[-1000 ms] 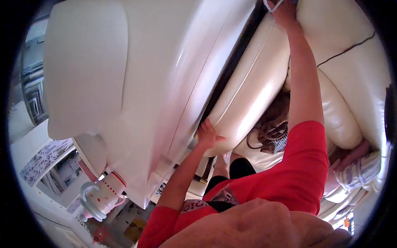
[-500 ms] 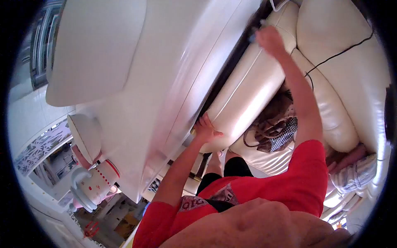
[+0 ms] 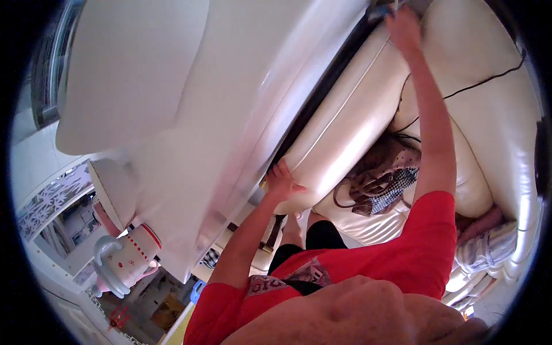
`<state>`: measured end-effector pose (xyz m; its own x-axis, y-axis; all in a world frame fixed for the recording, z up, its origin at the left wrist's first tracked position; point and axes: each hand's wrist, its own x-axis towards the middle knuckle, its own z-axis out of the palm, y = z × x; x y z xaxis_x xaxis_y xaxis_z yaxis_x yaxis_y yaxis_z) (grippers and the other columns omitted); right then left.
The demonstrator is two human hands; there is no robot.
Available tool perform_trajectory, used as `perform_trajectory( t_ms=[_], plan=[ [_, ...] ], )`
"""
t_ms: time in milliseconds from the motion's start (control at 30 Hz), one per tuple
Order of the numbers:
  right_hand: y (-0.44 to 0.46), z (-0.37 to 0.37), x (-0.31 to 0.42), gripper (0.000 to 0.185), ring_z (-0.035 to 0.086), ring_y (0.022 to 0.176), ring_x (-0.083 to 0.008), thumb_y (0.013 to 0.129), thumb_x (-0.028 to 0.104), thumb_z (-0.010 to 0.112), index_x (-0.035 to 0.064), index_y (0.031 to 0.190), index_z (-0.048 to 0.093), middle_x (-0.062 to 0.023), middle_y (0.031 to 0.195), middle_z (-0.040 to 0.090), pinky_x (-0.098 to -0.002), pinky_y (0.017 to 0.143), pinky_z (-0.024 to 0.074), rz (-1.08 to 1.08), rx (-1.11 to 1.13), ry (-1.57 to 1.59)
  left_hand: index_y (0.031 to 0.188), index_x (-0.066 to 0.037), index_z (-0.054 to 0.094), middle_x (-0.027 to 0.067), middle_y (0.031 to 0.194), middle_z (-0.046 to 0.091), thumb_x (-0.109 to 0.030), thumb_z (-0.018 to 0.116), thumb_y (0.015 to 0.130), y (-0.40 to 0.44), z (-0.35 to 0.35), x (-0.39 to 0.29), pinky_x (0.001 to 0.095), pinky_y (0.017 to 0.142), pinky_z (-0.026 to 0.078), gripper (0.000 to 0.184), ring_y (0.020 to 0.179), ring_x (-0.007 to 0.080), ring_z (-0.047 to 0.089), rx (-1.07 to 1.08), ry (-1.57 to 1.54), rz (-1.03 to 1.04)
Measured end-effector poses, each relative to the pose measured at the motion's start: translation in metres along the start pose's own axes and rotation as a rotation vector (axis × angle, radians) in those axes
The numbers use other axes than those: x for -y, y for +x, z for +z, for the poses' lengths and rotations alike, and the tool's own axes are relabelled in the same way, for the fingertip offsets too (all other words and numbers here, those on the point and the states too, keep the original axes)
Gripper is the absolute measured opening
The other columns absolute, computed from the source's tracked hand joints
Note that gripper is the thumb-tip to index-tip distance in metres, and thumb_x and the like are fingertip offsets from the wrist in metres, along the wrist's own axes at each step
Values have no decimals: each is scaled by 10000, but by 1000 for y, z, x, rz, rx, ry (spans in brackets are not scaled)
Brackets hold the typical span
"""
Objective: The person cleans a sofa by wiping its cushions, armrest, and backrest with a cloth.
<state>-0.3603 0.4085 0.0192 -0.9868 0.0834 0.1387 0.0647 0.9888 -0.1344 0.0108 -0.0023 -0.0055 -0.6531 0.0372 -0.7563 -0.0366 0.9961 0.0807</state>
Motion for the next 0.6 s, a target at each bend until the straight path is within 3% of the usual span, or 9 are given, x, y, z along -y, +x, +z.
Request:
perform_trajectory(
  t_ms=[33, 67, 133, 233, 300, 367, 433, 467, 600],
  plan=[
    [14, 23, -15, 405, 563, 1004, -351, 837, 342, 563, 13, 1071, 597, -183, 1075, 591, -432, 833, 473, -1, 0, 2, 1374, 56, -68, 315, 1331, 245, -642, 754, 511, -3, -10, -4, 575, 993, 237, 1381, 1233, 463, 289, 17, 6, 5],
    [21, 55, -25, 427, 550, 1039, -353, 834, 346, 566, -2, 1080, 593, -192, 1131, 566, -450, 858, 461, 18, -308, -228, 1374, 70, -68, 319, 1328, 257, -643, 750, 520, -3, -16, -7, 567, 987, 263, 1381, 1224, 463, 312, 32, 14, 10],
    [32, 100, -37, 449, 537, 1073, -356, 831, 351, 568, -17, 1088, 588, -201, 1187, 540, -469, 882, 450, 42, -609, -452, 1374, 67, -68, 322, 1330, 257, -635, 758, 517, -2, -12, -5, 566, 991, 261, 1382, 1224, 463, 314, 58, 18, -14],
    [46, 114, -39, 462, 501, 1123, -381, 844, 356, 540, -2, 1133, 576, -224, 1303, 445, -532, 909, 419, 214, -608, -308, 1371, 53, -46, 306, 1296, 277, -637, 759, 503, -1, 3, 4, 571, 976, 262, 1370, 1200, 464, 329, -15, 5, 23],
    [53, 83, -43, 375, 509, 1112, -389, 859, 285, 510, 18, 1104, 606, -213, 1223, 520, -524, 894, 432, 113, -149, -298, 1367, 42, -24, 289, 1259, 298, -649, 752, 491, -1, 3, 6, 577, 958, 266, 1359, 1176, 466, 341, -110, -2, 85],
    [50, 47, -36, 338, 513, 1106, -393, 866, 249, 495, 28, 1089, 620, -207, 1183, 558, -521, 887, 438, 59, 79, -286, 1368, 31, -17, 283, 1235, 322, -616, 774, 491, -3, -3, 3, 577, 955, 275, 1347, 1150, 472, 365, -40, -70, 59],
    [32, 21, -16, 255, 551, 1026, -376, 839, 211, 523, 64, 1004, 651, -156, 1044, 618, -497, 819, 468, -217, 185, -719, 1371, 23, -13, 289, 1247, 320, -605, 781, 490, -3, 2, 6, 579, 958, 274, 1343, 1156, 474, 363, -62, -87, 65],
    [27, 18, -12, 230, 564, 1000, -370, 830, 199, 532, 76, 975, 661, -139, 998, 638, -489, 797, 477, -321, 210, -861, 1374, 14, -10, 295, 1258, 318, -595, 789, 489, -2, 5, 6, 580, 960, 273, 1338, 1163, 476, 361, -91, -109, 77],
    [-6, 43, -13, 126, 571, 842, -331, 807, 181, 541, 103, 822, 639, -94, 847, 617, -442, 710, 481, -190, -189, -328, 1383, 7, -22, 300, 1300, 297, -620, 770, 495, -2, 6, 3, 585, 971, 261, 1346, 1195, 473, 340, -102, -29, 45]
  ],
)
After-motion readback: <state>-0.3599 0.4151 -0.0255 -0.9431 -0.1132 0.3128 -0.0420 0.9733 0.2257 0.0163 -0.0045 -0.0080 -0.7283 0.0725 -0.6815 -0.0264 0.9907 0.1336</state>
